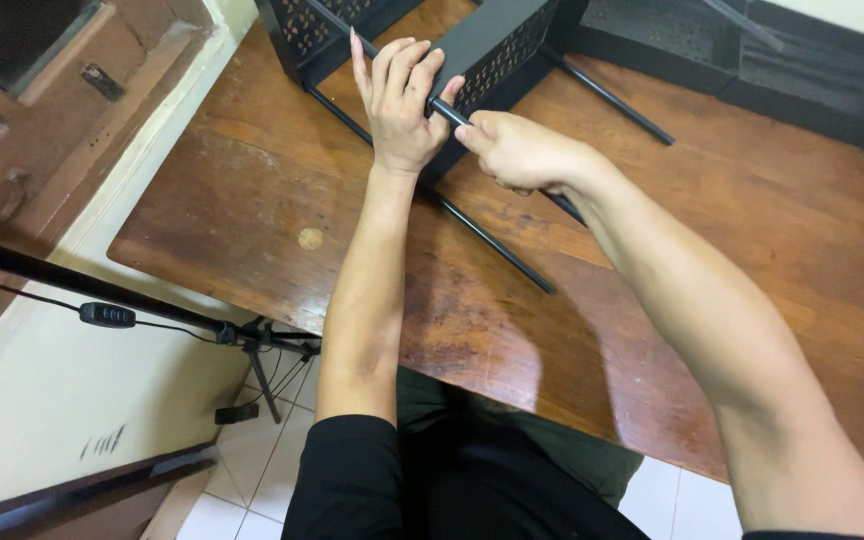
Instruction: The person assembles a black plastic crate by inserting metal rods into the side panels and securing them by hand. The person repeatedly adjusts the crate orientation and tightens the rods to form a stable rectangular frame.
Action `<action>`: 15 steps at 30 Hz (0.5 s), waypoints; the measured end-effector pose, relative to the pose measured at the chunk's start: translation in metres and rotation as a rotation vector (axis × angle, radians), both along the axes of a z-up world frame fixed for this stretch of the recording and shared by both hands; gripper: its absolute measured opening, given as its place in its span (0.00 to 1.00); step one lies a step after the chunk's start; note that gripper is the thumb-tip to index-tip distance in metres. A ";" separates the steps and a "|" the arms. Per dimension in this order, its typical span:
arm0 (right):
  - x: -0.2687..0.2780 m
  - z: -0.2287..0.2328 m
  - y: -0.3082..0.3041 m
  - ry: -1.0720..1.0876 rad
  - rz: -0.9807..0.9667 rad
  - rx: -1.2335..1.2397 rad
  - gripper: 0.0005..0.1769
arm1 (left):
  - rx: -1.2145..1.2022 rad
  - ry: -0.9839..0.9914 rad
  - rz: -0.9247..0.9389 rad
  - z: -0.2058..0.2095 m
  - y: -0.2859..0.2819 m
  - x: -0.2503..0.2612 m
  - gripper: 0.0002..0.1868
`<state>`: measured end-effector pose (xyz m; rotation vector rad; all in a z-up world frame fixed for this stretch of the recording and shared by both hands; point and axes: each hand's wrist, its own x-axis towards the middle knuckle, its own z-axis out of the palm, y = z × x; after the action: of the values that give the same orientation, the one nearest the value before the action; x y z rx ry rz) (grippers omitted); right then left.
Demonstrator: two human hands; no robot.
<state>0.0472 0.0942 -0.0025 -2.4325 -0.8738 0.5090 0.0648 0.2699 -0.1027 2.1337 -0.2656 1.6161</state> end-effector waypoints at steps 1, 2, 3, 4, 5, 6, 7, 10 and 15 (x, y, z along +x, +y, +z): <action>-0.004 0.002 0.000 0.160 -0.036 -0.031 0.17 | 0.002 0.001 0.005 -0.002 -0.001 -0.001 0.16; -0.013 0.001 0.002 -0.138 -0.051 -0.055 0.16 | 0.004 -0.008 0.008 -0.001 -0.001 0.000 0.16; -0.023 -0.001 0.003 -0.437 -0.066 -0.079 0.16 | 0.006 -0.017 0.012 0.001 -0.001 0.001 0.16; -0.024 0.001 0.003 -0.735 -0.077 -0.102 0.15 | 0.002 -0.017 0.011 0.003 -0.001 0.001 0.16; -0.025 0.000 0.003 -0.698 -0.054 -0.092 0.15 | -0.001 -0.017 0.009 0.005 -0.001 0.001 0.16; -0.024 -0.001 0.003 -0.660 -0.029 -0.087 0.15 | -0.010 -0.015 0.009 0.005 -0.001 0.002 0.16; -0.023 -0.003 0.002 -0.622 -0.005 -0.082 0.16 | -0.011 -0.013 0.005 0.004 -0.001 0.001 0.16; -0.011 -0.004 0.000 -0.189 0.079 -0.016 0.17 | -0.016 0.008 0.000 0.001 -0.002 -0.004 0.17; -0.017 -0.005 -0.002 -0.619 -0.019 -0.153 0.15 | -0.028 -0.013 0.014 0.006 -0.004 -0.001 0.17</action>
<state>0.0301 0.0920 -0.0074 -2.7820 -1.0770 -0.2177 0.0643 0.2662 -0.0963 2.1091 -0.2315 1.6330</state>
